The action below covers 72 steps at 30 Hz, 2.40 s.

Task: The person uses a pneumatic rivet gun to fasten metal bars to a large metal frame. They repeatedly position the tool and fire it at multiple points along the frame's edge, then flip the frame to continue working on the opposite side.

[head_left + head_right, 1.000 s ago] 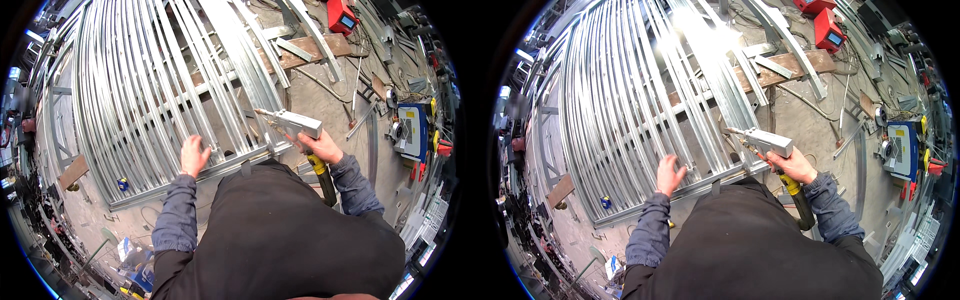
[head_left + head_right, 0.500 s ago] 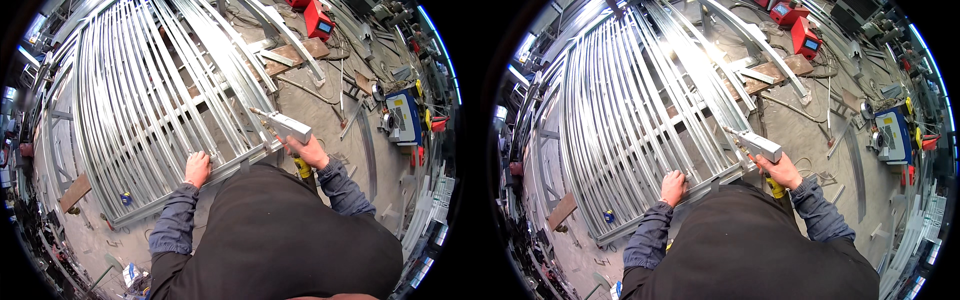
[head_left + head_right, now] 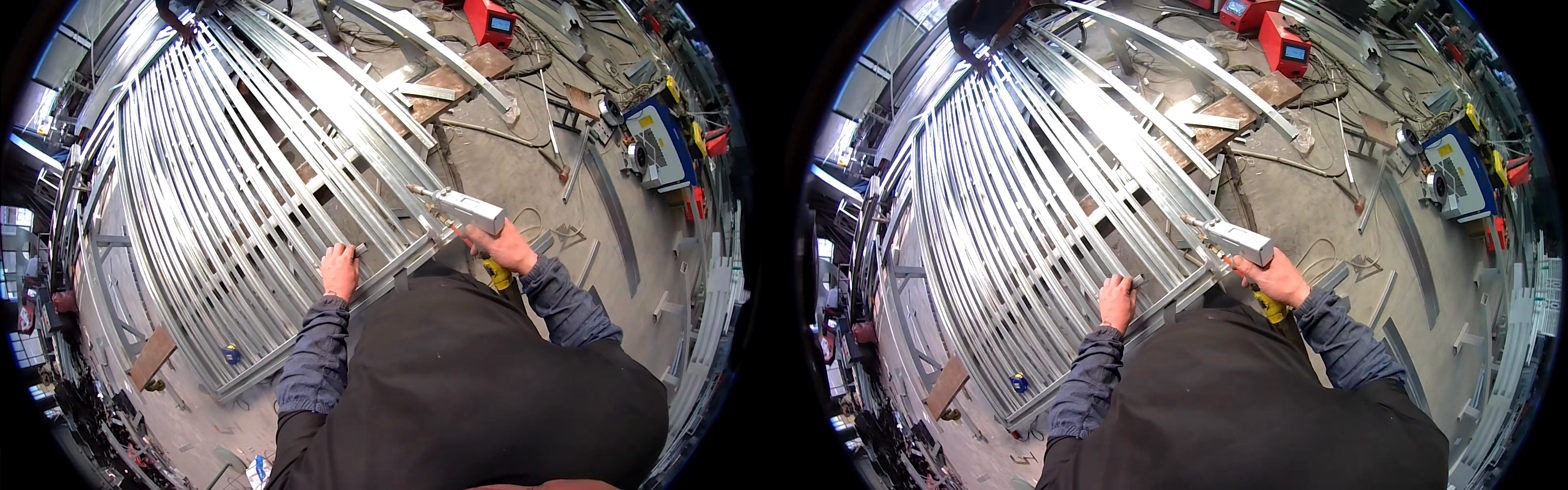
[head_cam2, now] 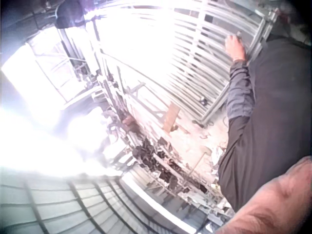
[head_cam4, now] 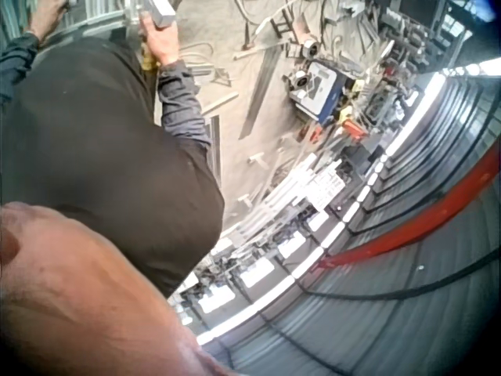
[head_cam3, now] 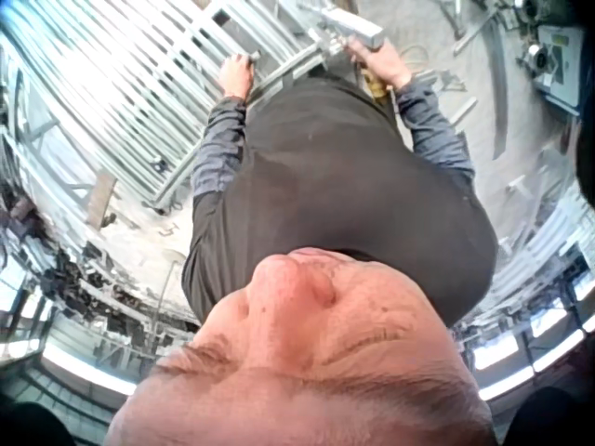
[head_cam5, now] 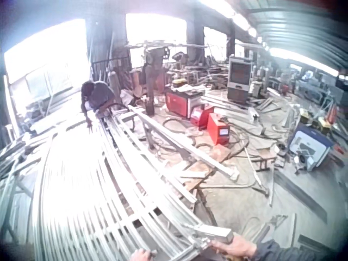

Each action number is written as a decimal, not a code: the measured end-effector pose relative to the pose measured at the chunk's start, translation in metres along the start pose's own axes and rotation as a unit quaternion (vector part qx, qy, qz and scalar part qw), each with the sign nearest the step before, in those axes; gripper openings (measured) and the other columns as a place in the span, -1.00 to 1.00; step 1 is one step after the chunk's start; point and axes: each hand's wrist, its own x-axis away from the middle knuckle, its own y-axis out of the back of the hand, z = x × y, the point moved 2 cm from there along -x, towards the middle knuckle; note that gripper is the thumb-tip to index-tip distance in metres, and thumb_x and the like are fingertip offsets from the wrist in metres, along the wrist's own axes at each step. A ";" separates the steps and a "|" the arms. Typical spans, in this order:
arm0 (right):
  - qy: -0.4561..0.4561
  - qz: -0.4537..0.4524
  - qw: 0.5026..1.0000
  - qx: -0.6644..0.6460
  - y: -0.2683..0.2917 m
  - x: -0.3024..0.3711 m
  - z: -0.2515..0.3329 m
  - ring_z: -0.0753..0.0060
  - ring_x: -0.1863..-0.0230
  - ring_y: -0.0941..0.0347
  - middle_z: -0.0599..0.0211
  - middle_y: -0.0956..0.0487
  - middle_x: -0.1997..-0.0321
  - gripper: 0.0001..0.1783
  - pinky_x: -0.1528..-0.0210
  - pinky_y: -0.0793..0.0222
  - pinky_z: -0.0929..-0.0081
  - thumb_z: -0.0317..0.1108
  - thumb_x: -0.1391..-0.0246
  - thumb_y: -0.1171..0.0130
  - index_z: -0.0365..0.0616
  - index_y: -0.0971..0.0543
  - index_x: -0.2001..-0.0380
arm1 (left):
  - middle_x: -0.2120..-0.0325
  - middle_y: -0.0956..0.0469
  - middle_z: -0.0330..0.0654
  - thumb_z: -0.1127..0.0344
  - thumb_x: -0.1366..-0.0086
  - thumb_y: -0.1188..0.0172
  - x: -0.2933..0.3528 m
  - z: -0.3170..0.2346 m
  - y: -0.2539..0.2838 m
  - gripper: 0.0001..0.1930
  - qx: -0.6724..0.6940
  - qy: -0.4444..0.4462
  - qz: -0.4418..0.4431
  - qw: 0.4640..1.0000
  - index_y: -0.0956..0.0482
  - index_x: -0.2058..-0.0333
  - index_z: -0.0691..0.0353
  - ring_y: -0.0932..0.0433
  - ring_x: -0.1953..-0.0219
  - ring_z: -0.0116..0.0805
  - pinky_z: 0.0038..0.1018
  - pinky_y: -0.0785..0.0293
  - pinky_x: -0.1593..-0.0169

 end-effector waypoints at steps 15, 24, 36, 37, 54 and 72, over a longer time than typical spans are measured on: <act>0.003 -0.112 0.986 0.127 0.035 0.021 -0.036 0.40 0.29 -0.63 0.26 -0.74 0.10 -0.29 0.11 -0.56 0.33 0.21 -0.37 -0.29 -0.15 -0.56 -0.29 | 0.16 -0.61 -0.11 0.36 -0.25 -0.24 -0.052 0.007 -0.043 -0.45 -0.044 -0.189 0.167 0.967 -0.58 -0.26 0.04 -0.61 0.07 0.06 -0.03 -0.49 0.04; -0.010 -0.137 0.979 0.150 0.032 0.013 -0.031 0.35 0.32 -0.62 0.26 -0.69 0.29 -0.37 0.14 -0.54 0.29 0.24 -0.35 -0.29 -0.16 -0.66 -0.03 | -0.03 -0.56 0.04 0.29 -0.28 -0.30 -0.053 -0.010 -0.045 -0.79 0.051 -0.180 0.104 0.977 -0.62 0.14 0.17 -0.59 0.03 0.18 -0.03 -0.58 0.00; -0.005 -0.134 0.978 0.159 0.025 0.007 -0.033 0.27 0.20 -0.64 0.19 -0.75 0.16 -0.34 0.04 -0.54 0.27 0.26 -0.31 -0.32 -0.15 -0.66 -0.08 | -0.05 -0.59 -0.01 0.40 -0.18 -0.23 -0.057 0.003 -0.057 -0.69 -0.006 -0.228 0.095 0.969 -0.61 0.07 0.21 -0.59 0.09 0.13 -0.05 -0.57 0.03; -0.015 -0.125 0.979 0.158 0.025 0.008 -0.029 0.27 0.19 -0.65 0.18 -0.75 0.15 -0.33 0.03 -0.54 0.27 0.26 -0.31 -0.33 -0.15 -0.65 -0.09 | -0.03 -0.59 0.00 0.41 -0.16 -0.24 -0.061 -0.005 -0.050 -0.69 -0.011 -0.232 0.104 0.967 -0.61 0.08 0.21 -0.59 0.10 0.13 -0.05 -0.57 0.03; -0.020 -0.107 0.979 0.170 0.019 0.005 -0.038 0.15 0.12 -0.62 0.10 -0.74 0.11 -0.29 -0.04 -0.51 0.21 0.32 -0.33 -0.28 -0.18 -0.64 -0.08 | 0.15 -0.57 -0.05 0.18 0.03 -0.39 -0.086 -0.019 -0.030 -0.62 -0.045 -0.304 0.175 0.935 -0.60 0.20 0.16 -0.60 0.17 0.15 0.01 -0.59 0.12; -0.020 -0.043 0.998 -0.028 0.015 -0.019 -0.017 0.60 0.23 -0.54 0.37 -0.73 0.07 -0.42 0.20 -0.59 0.43 -0.06 -0.45 -0.30 -0.20 -0.53 -0.35 | 0.04 -0.54 -0.08 0.46 -0.15 -0.24 -0.046 -0.003 -0.039 -0.63 0.005 -0.189 0.102 0.977 -0.60 0.02 0.16 -0.54 0.09 0.04 -0.12 -0.58 0.01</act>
